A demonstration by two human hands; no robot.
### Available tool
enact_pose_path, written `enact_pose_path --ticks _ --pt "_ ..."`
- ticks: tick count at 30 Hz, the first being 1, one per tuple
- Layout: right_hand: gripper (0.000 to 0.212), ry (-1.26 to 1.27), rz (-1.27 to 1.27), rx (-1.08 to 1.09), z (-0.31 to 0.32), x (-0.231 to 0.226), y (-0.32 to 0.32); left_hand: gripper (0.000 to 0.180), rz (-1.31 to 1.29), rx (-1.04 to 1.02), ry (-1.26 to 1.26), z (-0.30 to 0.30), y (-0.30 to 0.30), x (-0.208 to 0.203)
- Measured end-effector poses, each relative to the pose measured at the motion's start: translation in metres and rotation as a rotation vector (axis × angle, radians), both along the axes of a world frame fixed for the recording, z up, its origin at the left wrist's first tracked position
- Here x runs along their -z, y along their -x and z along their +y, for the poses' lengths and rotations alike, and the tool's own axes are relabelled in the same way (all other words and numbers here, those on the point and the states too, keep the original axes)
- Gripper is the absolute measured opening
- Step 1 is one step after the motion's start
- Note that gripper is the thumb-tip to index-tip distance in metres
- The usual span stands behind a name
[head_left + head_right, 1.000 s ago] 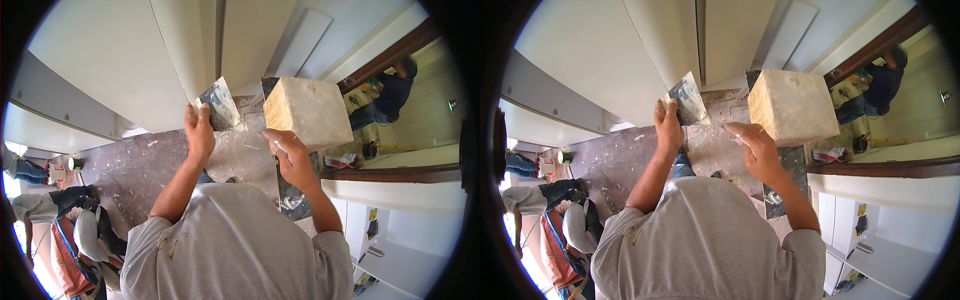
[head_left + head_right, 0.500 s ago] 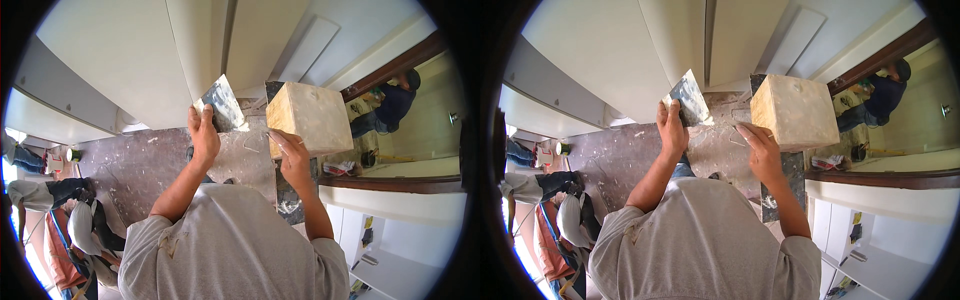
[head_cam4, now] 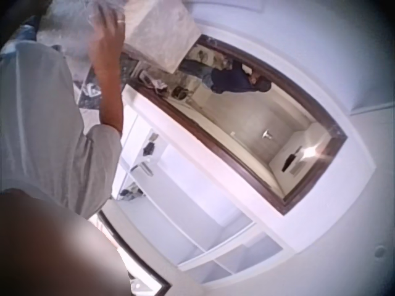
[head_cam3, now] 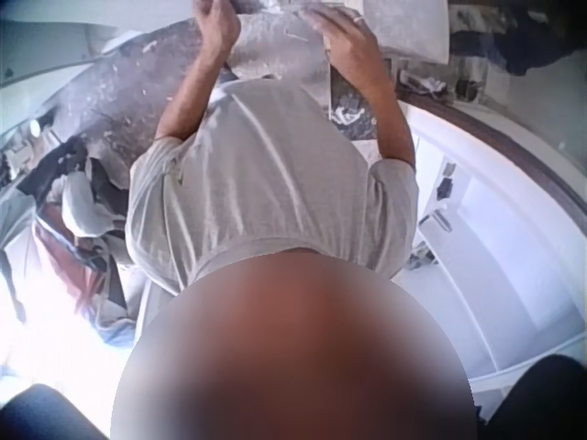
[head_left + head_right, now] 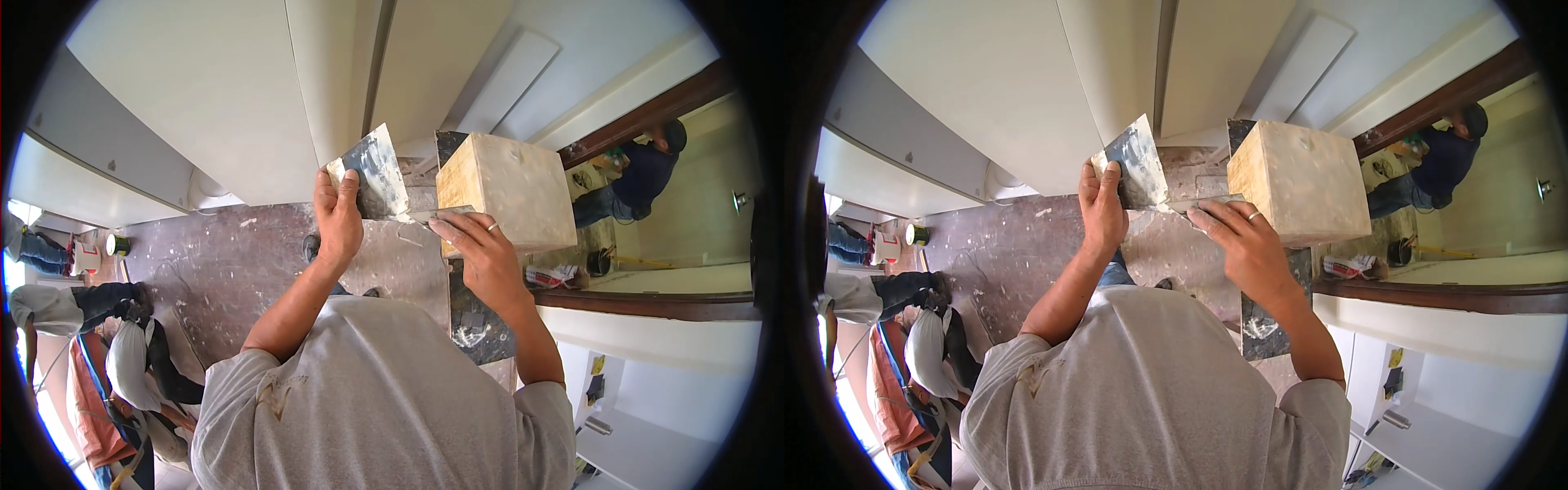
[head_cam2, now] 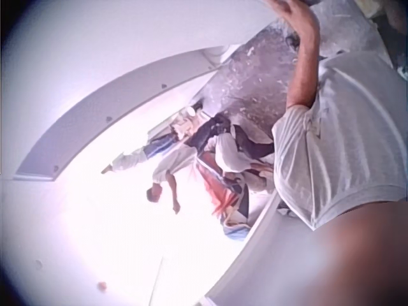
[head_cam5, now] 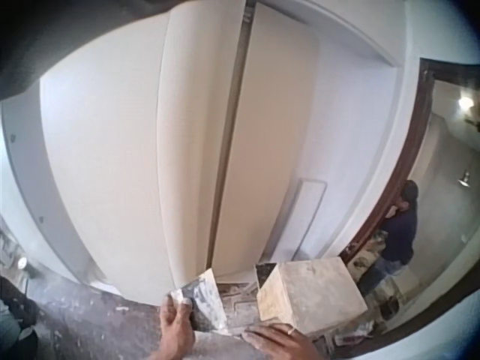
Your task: Applying putty or filler to the seams and gaps of a built-in cabinet or wall unit using a putty knife.
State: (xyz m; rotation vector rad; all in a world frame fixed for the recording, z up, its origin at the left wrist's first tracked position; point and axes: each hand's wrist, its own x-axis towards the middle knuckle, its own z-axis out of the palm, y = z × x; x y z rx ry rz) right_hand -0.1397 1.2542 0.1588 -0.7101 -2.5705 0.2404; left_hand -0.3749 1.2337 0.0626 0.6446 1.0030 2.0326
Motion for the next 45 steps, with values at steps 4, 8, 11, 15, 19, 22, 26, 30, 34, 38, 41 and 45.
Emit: enact_pose_path --ticks 4,8,11,15,19,22,26,30,34,38,41,45 --pt "0.051 -0.050 -0.010 -0.004 -0.002 -0.003 0.003 0.040 0.028 0.017 0.032 -0.002 0.005 0.004" --pt "0.049 -0.107 -0.107 0.005 -0.001 -0.008 0.001 0.040 0.066 0.032 0.115 -0.004 0.006 -0.003" --pt "0.047 -0.104 -0.165 0.005 -0.002 -0.009 0.002 0.038 0.105 0.022 0.125 -0.004 0.006 -0.003" --pt "0.046 -0.092 -0.197 -0.016 -0.003 -0.010 0.005 0.030 0.180 0.002 0.167 -0.003 0.008 0.005" --pt "0.046 -0.098 -0.255 -0.045 -0.004 -0.011 0.009 0.027 0.140 -0.005 0.199 -0.005 0.006 0.001" --pt "0.045 -0.095 -0.311 -0.055 -0.006 -0.015 0.013 0.029 0.128 -0.003 0.197 -0.004 0.007 0.013" --pt "0.044 0.001 -0.366 -0.032 -0.008 -0.011 0.017 0.033 0.148 -0.077 0.195 0.002 0.000 0.030" --pt "0.050 0.165 -0.304 -0.025 -0.001 -0.002 0.006 0.041 0.115 -0.053 0.213 -0.002 0.003 0.040" --pt "0.041 0.418 0.053 0.025 0.003 0.005 -0.014 0.040 -0.089 -0.071 0.166 -0.006 0.008 0.063" --pt "0.028 0.795 0.301 0.224 -0.010 0.036 -0.043 0.030 -0.204 -0.007 0.258 -0.038 0.031 0.095" --pt "0.040 0.946 0.544 0.299 -0.019 0.076 -0.064 0.021 -0.412 -0.053 0.322 -0.061 0.044 0.108" --pt "0.052 1.102 0.986 0.230 -0.026 0.125 -0.077 0.015 -0.413 -0.100 0.373 -0.089 0.060 0.111"
